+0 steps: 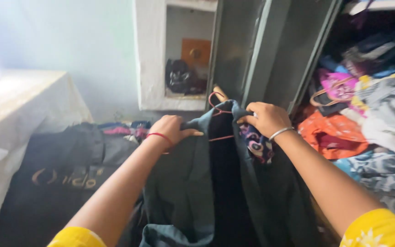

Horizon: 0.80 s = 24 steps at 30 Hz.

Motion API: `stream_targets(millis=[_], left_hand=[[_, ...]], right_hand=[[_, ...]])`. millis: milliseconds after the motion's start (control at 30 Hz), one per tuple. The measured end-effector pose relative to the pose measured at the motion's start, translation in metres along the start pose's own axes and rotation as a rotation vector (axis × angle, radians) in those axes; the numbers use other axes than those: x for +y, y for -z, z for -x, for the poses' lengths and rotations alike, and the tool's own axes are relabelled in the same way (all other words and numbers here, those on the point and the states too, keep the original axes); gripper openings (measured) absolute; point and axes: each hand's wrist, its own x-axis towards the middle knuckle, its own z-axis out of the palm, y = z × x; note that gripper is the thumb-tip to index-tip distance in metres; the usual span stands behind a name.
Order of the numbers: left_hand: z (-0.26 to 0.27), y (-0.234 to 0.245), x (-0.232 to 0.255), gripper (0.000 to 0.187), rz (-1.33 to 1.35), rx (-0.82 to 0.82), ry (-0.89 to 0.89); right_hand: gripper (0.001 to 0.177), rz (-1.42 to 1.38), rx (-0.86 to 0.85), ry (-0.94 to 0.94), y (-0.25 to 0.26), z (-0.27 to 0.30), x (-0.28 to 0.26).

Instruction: The person wipes a coat with a cloth, inserts a hanger into the coat, puts the cloth into the pocket, and hangs the coat in a wardrobe.

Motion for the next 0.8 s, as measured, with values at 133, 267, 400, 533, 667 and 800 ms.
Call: stream_targets(millis=[133,267,400,533,667,800], left_hand=[[0.004,0.045,-0.003,0.08,0.081,-0.077,0.06],[0.003,0.084,0.026,0.078,-0.023,0.184,0.042],[-0.01,0.154,0.05,0.075,-0.049,0.315,0.035],[-0.027,0.22,0.075,0.063,-0.094,0.523,-0.081],[-0.035,0.268,0.093,0.057,-0.112,0.681,-0.108],[-0.038,0.286,0.104,0.06,-0.22,0.694,-0.172]], right_hand=[[0.041,0.052,0.072,0.018,0.05,-0.006,-0.013],[0.043,0.036,0.151,0.023,0.086,-0.016,-0.026],[0.045,0.059,0.293,0.111,0.133,-0.035,-0.027],[0.044,0.094,0.332,0.099,0.187,-0.058,-0.021],[0.04,-0.05,0.338,0.102,0.219,-0.063,0.006],[0.034,0.231,0.18,0.054,0.224,-0.061,0.022]])
